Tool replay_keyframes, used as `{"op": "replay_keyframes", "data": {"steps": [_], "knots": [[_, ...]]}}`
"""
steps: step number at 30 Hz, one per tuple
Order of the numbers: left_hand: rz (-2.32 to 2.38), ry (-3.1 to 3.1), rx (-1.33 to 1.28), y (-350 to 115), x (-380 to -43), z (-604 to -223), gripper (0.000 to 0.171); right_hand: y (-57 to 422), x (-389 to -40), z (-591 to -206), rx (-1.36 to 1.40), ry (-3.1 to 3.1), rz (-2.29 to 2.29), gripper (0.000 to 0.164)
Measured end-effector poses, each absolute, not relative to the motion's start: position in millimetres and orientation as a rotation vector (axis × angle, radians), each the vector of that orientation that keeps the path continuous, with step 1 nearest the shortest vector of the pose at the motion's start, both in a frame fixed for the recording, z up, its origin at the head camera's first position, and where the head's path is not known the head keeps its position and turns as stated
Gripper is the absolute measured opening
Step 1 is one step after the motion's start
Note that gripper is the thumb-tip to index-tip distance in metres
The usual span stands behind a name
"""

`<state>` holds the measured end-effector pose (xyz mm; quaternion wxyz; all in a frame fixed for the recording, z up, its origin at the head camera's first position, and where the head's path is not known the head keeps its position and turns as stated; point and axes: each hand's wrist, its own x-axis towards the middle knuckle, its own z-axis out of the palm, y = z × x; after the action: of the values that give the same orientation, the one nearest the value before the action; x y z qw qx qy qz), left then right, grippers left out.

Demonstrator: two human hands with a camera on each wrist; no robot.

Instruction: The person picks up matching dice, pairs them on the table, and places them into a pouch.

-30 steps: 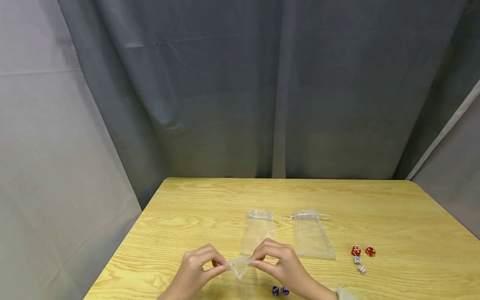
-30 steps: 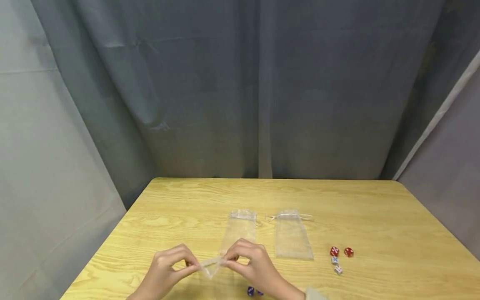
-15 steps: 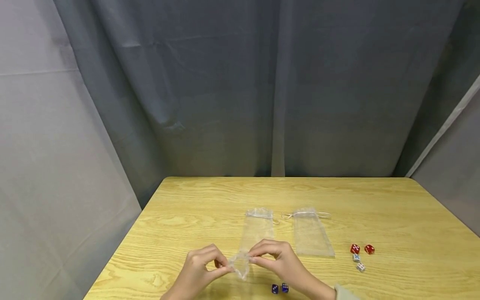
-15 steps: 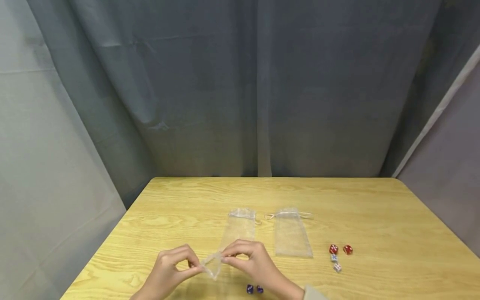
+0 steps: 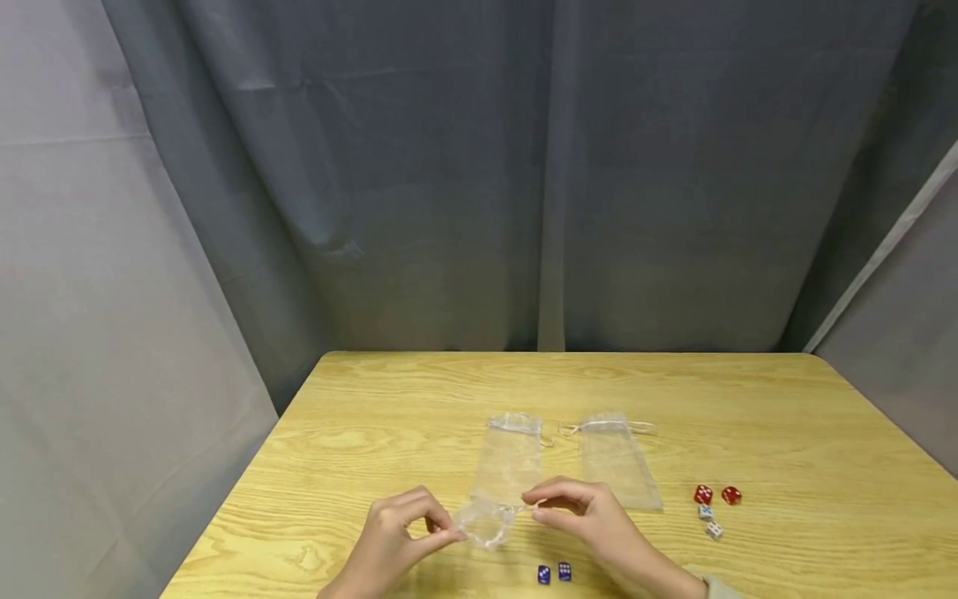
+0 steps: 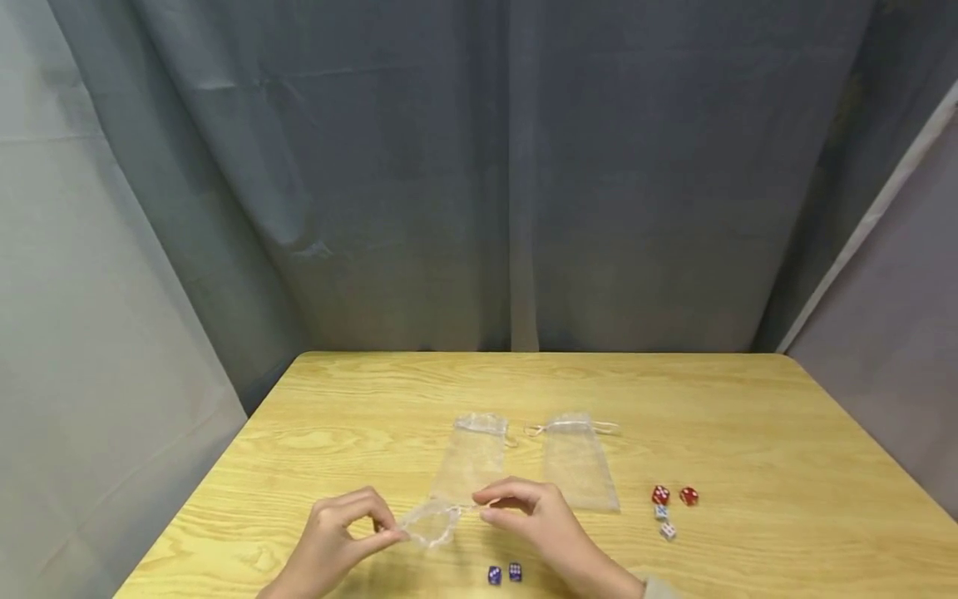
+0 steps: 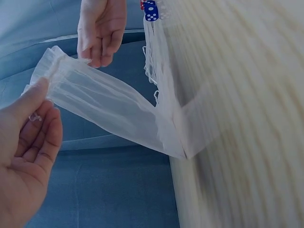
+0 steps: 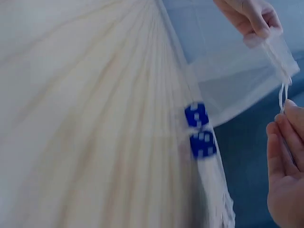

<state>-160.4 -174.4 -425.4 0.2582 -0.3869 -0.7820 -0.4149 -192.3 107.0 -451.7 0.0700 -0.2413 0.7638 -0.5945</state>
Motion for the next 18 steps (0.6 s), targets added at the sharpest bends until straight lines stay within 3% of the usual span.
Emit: {"op": "replay_keyframes", "data": {"steps": [4,12,18], "knots": [[-1.121,-2.112,-1.054,-173.7,-160.6,-425.5,0.016,118.7,-191.8,-453.1,-0.869,2.482,-1.654,0.026],[-1.134,-2.113,-1.067,-172.3,-161.7,-426.0,0.016,133.9,-189.3,-455.2,-1.686,2.554,-1.123,0.021],[-1.14,-2.106,-1.077,-171.6,-162.3,-426.0,0.017,143.5,-185.0,-453.0,-1.733,2.507,-0.887,0.023]]}}
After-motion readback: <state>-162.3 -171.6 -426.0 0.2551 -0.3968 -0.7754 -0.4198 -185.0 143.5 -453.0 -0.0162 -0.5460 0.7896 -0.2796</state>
